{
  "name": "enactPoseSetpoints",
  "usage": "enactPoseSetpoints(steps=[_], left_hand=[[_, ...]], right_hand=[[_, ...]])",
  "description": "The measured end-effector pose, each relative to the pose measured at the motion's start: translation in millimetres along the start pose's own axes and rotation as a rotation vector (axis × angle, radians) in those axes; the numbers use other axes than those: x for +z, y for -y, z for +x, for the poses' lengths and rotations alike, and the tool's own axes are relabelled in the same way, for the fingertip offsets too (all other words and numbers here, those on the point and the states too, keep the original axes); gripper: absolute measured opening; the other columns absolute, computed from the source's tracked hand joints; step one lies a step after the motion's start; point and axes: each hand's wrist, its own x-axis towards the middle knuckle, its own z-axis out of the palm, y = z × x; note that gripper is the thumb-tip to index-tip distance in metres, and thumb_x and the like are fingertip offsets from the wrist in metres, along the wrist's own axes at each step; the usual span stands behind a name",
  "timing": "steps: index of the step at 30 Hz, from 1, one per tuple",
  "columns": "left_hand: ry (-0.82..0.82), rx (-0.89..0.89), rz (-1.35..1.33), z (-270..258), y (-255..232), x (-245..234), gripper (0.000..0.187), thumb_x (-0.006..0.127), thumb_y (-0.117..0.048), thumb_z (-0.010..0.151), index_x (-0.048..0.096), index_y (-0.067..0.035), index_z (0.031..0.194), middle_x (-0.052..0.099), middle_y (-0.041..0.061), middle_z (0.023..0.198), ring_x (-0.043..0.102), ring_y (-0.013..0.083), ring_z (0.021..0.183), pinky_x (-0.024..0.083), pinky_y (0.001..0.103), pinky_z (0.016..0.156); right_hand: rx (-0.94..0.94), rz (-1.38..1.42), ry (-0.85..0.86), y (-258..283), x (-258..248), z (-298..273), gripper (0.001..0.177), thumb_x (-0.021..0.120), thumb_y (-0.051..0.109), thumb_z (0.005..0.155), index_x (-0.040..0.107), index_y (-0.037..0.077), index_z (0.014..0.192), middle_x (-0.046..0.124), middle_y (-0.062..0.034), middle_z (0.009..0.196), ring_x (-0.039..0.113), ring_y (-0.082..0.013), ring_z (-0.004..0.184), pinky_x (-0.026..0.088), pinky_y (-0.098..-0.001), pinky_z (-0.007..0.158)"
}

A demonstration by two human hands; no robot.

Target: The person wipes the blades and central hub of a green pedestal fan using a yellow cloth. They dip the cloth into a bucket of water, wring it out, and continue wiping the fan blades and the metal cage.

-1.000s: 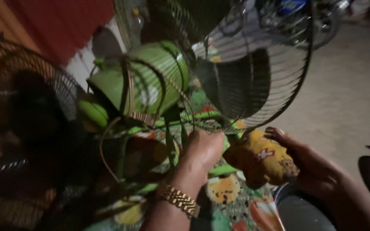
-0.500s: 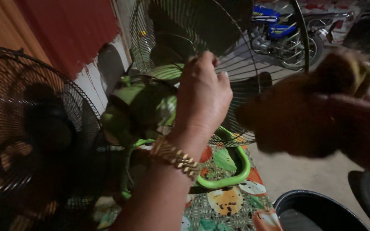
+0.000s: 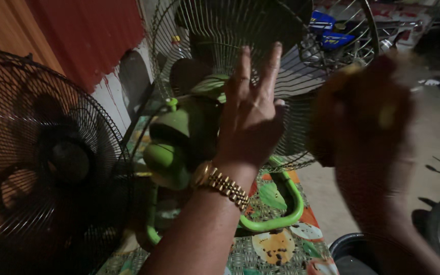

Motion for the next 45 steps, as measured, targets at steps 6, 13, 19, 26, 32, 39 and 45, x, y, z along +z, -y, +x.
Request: enactPoseSetpoints(steps=[6, 13, 19, 26, 32, 39, 45], left_hand=[[-0.083, 0.026, 0.070, 20, -5, 4, 0.089, 0.054, 0.016, 0.083, 0.032, -0.024, 0.159, 0.020, 0.022, 0.167, 0.032, 0.0431, 0.150, 0.054, 0.040, 0.104], [0.171, -0.136, 0.512, 35, -15, -33, 0.064, 0.064, -0.004, 0.085, 0.045, -0.011, 0.145, 0.029, 0.016, 0.163, 0.029, 0.0407, 0.147, 0.035, 0.047, 0.112], [0.386, -0.529, 0.133, 15, 19, -90, 0.060, 0.056, -0.051, 0.095, 0.055, -0.015, 0.142, 0.060, 0.015, 0.141, 0.059, 0.0312, 0.124, 0.047, 0.047, 0.105], [0.287, -0.529, -0.105, -2, 70, -74, 0.060, 0.055, -0.044, 0.102, 0.044, -0.019, 0.156, 0.060, 0.012, 0.144, 0.066, 0.0293, 0.125, 0.053, 0.042, 0.106], [0.140, 0.059, 0.250, -17, 100, -65, 0.034, 0.057, -0.026, 0.096, 0.071, -0.016, 0.126, 0.054, 0.017, 0.144, 0.052, 0.0440, 0.123, 0.045, 0.050, 0.105], [0.086, -0.421, -0.170, -11, 81, -89, 0.055, 0.053, -0.040, 0.095, 0.056, -0.012, 0.142, 0.056, 0.024, 0.138, 0.057, 0.0392, 0.125, 0.047, 0.045, 0.108], [0.089, -0.334, -0.117, -13, 91, -85, 0.064, 0.050, -0.052, 0.099, 0.053, -0.009, 0.146, 0.057, 0.025, 0.135, 0.049, 0.0441, 0.129, 0.038, 0.053, 0.108]], right_hand=[[-0.656, -0.688, -0.098, 2, 40, 3, 0.050, 0.075, -0.009, 0.078, 0.052, 0.002, 0.121, 0.054, -0.0195, 0.129, 0.052, -0.0319, 0.123, 0.050, -0.0423, 0.103], [-0.629, -0.594, 0.002, -26, 66, 12, 0.052, 0.074, -0.014, 0.077, 0.058, 0.005, 0.123, 0.056, -0.0190, 0.130, 0.053, -0.0351, 0.127, 0.050, -0.0421, 0.103], [-0.084, 0.100, 0.151, -38, 67, 30, 0.049, 0.046, -0.013, 0.088, 0.057, 0.007, 0.130, 0.061, -0.0131, 0.127, 0.068, -0.0207, 0.111, 0.060, -0.0333, 0.095], [-0.028, 0.201, 0.234, 25, 92, 4, 0.037, 0.053, 0.000, 0.095, 0.054, 0.003, 0.131, 0.064, -0.0119, 0.126, 0.070, -0.0213, 0.113, 0.063, -0.0342, 0.101], [0.235, 0.107, 0.380, 18, 121, -6, 0.061, 0.058, 0.008, 0.100, 0.045, 0.015, 0.159, 0.066, -0.0116, 0.136, 0.070, -0.0254, 0.113, 0.061, -0.0385, 0.091], [0.143, -0.088, 0.332, 11, 115, -37, 0.059, 0.052, 0.004, 0.098, 0.052, 0.009, 0.156, 0.065, -0.0194, 0.130, 0.068, -0.0256, 0.103, 0.061, -0.0379, 0.083], [0.258, 0.203, 0.116, 2, 117, -69, 0.051, 0.046, -0.003, 0.094, 0.055, 0.002, 0.144, 0.066, -0.0150, 0.120, 0.067, -0.0212, 0.099, 0.058, -0.0343, 0.083]])
